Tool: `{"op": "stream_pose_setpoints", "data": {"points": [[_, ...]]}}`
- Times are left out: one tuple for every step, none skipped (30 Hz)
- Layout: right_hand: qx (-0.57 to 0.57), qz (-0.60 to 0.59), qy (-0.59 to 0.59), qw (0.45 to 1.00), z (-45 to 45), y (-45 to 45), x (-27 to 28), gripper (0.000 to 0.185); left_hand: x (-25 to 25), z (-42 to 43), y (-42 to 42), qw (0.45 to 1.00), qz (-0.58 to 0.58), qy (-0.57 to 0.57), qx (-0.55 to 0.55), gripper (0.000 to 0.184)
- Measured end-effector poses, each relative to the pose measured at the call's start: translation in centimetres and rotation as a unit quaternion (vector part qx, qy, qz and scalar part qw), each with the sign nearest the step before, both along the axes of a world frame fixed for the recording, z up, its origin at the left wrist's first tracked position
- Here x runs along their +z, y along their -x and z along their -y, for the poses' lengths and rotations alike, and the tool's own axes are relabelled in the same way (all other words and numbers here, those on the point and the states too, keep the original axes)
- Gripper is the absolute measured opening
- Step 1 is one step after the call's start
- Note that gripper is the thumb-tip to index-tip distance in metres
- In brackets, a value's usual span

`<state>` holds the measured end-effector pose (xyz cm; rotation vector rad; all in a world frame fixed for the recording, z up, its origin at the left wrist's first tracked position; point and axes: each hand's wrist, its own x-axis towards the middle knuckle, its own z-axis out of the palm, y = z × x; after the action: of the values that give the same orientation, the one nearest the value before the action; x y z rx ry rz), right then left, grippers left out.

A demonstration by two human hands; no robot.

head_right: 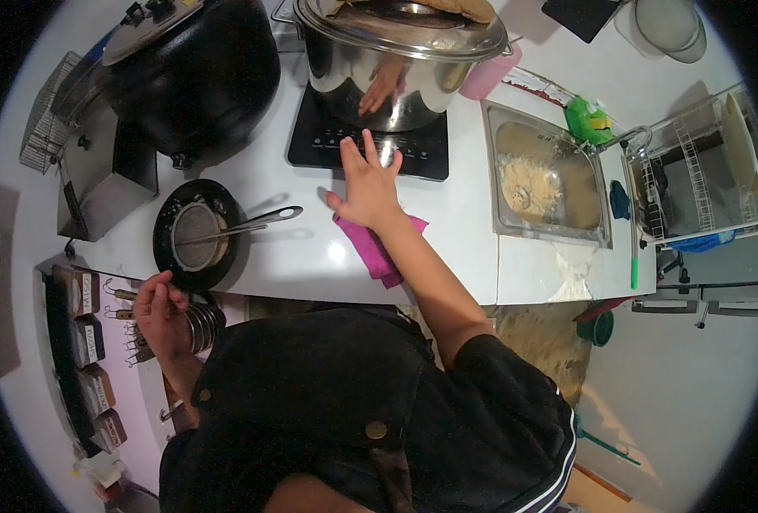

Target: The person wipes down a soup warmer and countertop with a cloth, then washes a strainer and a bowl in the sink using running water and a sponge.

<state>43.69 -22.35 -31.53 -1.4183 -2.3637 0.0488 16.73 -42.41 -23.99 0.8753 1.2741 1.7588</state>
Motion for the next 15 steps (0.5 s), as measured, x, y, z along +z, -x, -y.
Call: {"op": "stream_pose_setpoints", "data": {"points": [[-0.009,-0.001,0.020,1.000,-0.2,0.1,0.0,0.084,0.0,0.0,-0.1,1.000,-0.005,-0.004,-0.008,0.019],[-0.008,-0.001,0.020,1.000,-0.1,0.2,0.2,0.084,-0.1,0.0,0.0,1.000,-0.005,-0.004,-0.007,0.019],[-0.004,-0.009,0.015,1.000,-0.2,0.2,0.3,0.084,-0.3,0.0,0.1,1.000,-0.010,-0.003,-0.010,0.020],[-0.001,-0.016,0.013,1.000,-0.1,0.3,0.3,0.083,-0.4,0.1,0.2,1.000,-0.014,0.001,-0.015,0.020],[-0.002,-0.017,0.015,1.000,-0.2,0.3,0.1,0.083,-0.4,0.0,0.2,1.000,-0.014,0.003,-0.016,0.020],[-0.006,-0.018,0.016,1.000,-0.1,0.4,-0.3,0.082,-0.5,0.0,0.2,1.000,-0.006,0.004,-0.011,0.020],[-0.008,-0.018,0.015,1.000,-0.2,0.4,-0.5,0.082,-0.6,0.0,0.3,1.000,0.002,0.003,-0.005,0.019],[-0.008,-0.018,0.015,1.000,-0.2,0.4,-0.5,0.082,-0.6,0.0,0.3,1.000,0.002,0.003,-0.004,0.019],[-0.007,-0.026,0.021,0.999,-0.2,0.5,-0.5,0.081,-0.5,0.0,0.5,1.000,-0.001,0.000,-0.005,0.019],[-0.006,-0.034,0.028,0.999,-0.1,0.5,-0.5,0.081,-0.5,0.2,0.6,1.000,-0.004,-0.002,-0.006,0.019],[-0.005,-0.034,0.028,0.999,0.1,0.4,-0.3,0.081,-0.5,0.3,0.7,1.000,-0.004,-0.002,-0.004,0.019],[-0.002,-0.047,0.032,0.998,0.3,0.3,0.1,0.081,-0.6,0.3,0.9,1.000,0.001,0.000,0.001,0.019],[0.000,-0.060,0.037,0.997,0.6,0.0,0.3,0.082,-0.6,0.4,1.0,1.000,0.006,0.003,0.006,0.019],[0.001,-0.060,0.038,0.997,0.9,-0.3,0.4,0.082,-0.6,0.5,1.1,1.000,0.006,0.004,0.007,0.019],[-0.010,-0.075,0.038,0.996,1.2,-0.6,0.5,0.083,-0.7,0.6,1.2,1.000,0.008,0.008,0.020,0.019]]}}
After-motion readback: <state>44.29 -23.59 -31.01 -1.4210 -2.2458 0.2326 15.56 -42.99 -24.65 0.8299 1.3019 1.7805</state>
